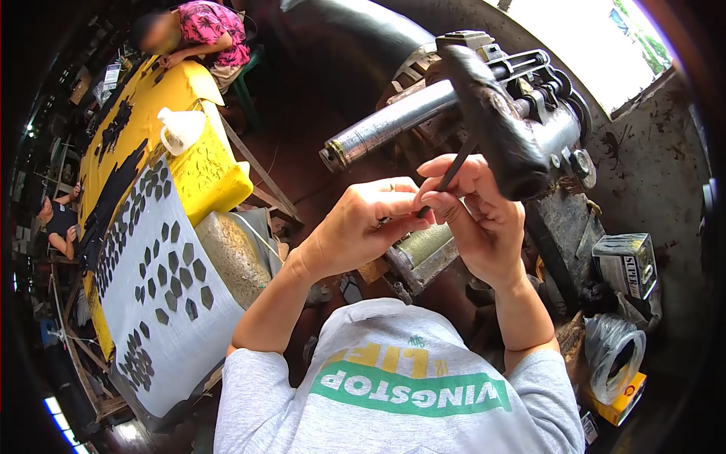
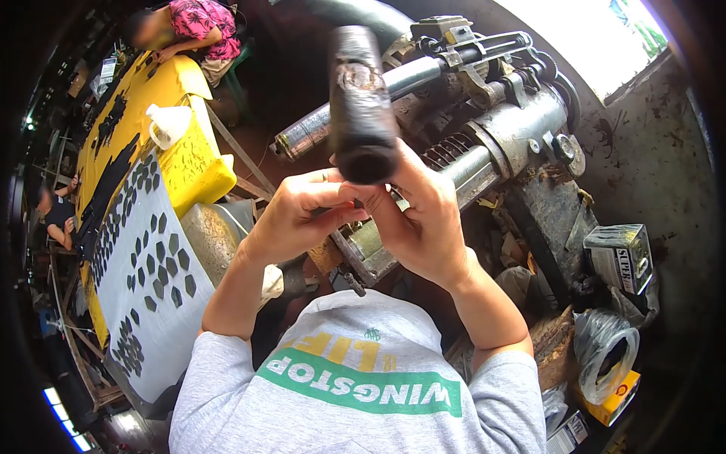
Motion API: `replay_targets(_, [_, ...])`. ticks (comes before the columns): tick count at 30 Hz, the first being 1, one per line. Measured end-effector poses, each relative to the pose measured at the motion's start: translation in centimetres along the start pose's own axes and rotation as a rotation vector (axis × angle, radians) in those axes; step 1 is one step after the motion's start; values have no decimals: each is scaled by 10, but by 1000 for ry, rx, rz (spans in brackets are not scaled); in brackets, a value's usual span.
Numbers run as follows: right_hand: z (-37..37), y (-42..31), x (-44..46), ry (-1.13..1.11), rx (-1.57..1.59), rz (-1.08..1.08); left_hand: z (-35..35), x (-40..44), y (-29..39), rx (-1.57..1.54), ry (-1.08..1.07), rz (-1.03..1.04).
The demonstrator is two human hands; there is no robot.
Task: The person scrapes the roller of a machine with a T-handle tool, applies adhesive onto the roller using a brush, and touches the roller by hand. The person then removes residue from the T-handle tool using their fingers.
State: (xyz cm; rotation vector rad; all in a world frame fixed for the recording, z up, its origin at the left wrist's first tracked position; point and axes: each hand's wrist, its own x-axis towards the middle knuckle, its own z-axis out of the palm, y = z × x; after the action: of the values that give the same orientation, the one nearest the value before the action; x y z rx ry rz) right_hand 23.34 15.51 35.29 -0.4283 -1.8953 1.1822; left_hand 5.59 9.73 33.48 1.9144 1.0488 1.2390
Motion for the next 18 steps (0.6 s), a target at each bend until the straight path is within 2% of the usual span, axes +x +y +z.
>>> replay_targets(1, [0, 0, -2, 10, -14, 44, -2, 0, 3, 28, -15, -10])
replay_targets(4, [8, -5, 3, 65, 84, 2, 7, -1, 3, -179, 144, -113])
replay_targets(7, [8, -3, 5, 74, 54, -5, 10, 0, -4, -61, 179, -25])
replay_targets(11, [6, -8, 12, 1, 29, 13, 10, -2, -10, -57, 186, 17])
replay_targets(16, [2, -4, 14, -73, -46, -54, 9, -3, -14, -105, 147, 33])
replay_targets(18, [2, -4, 13, -68, -95, -92, 8, -1, -9, -31, 168, 64])
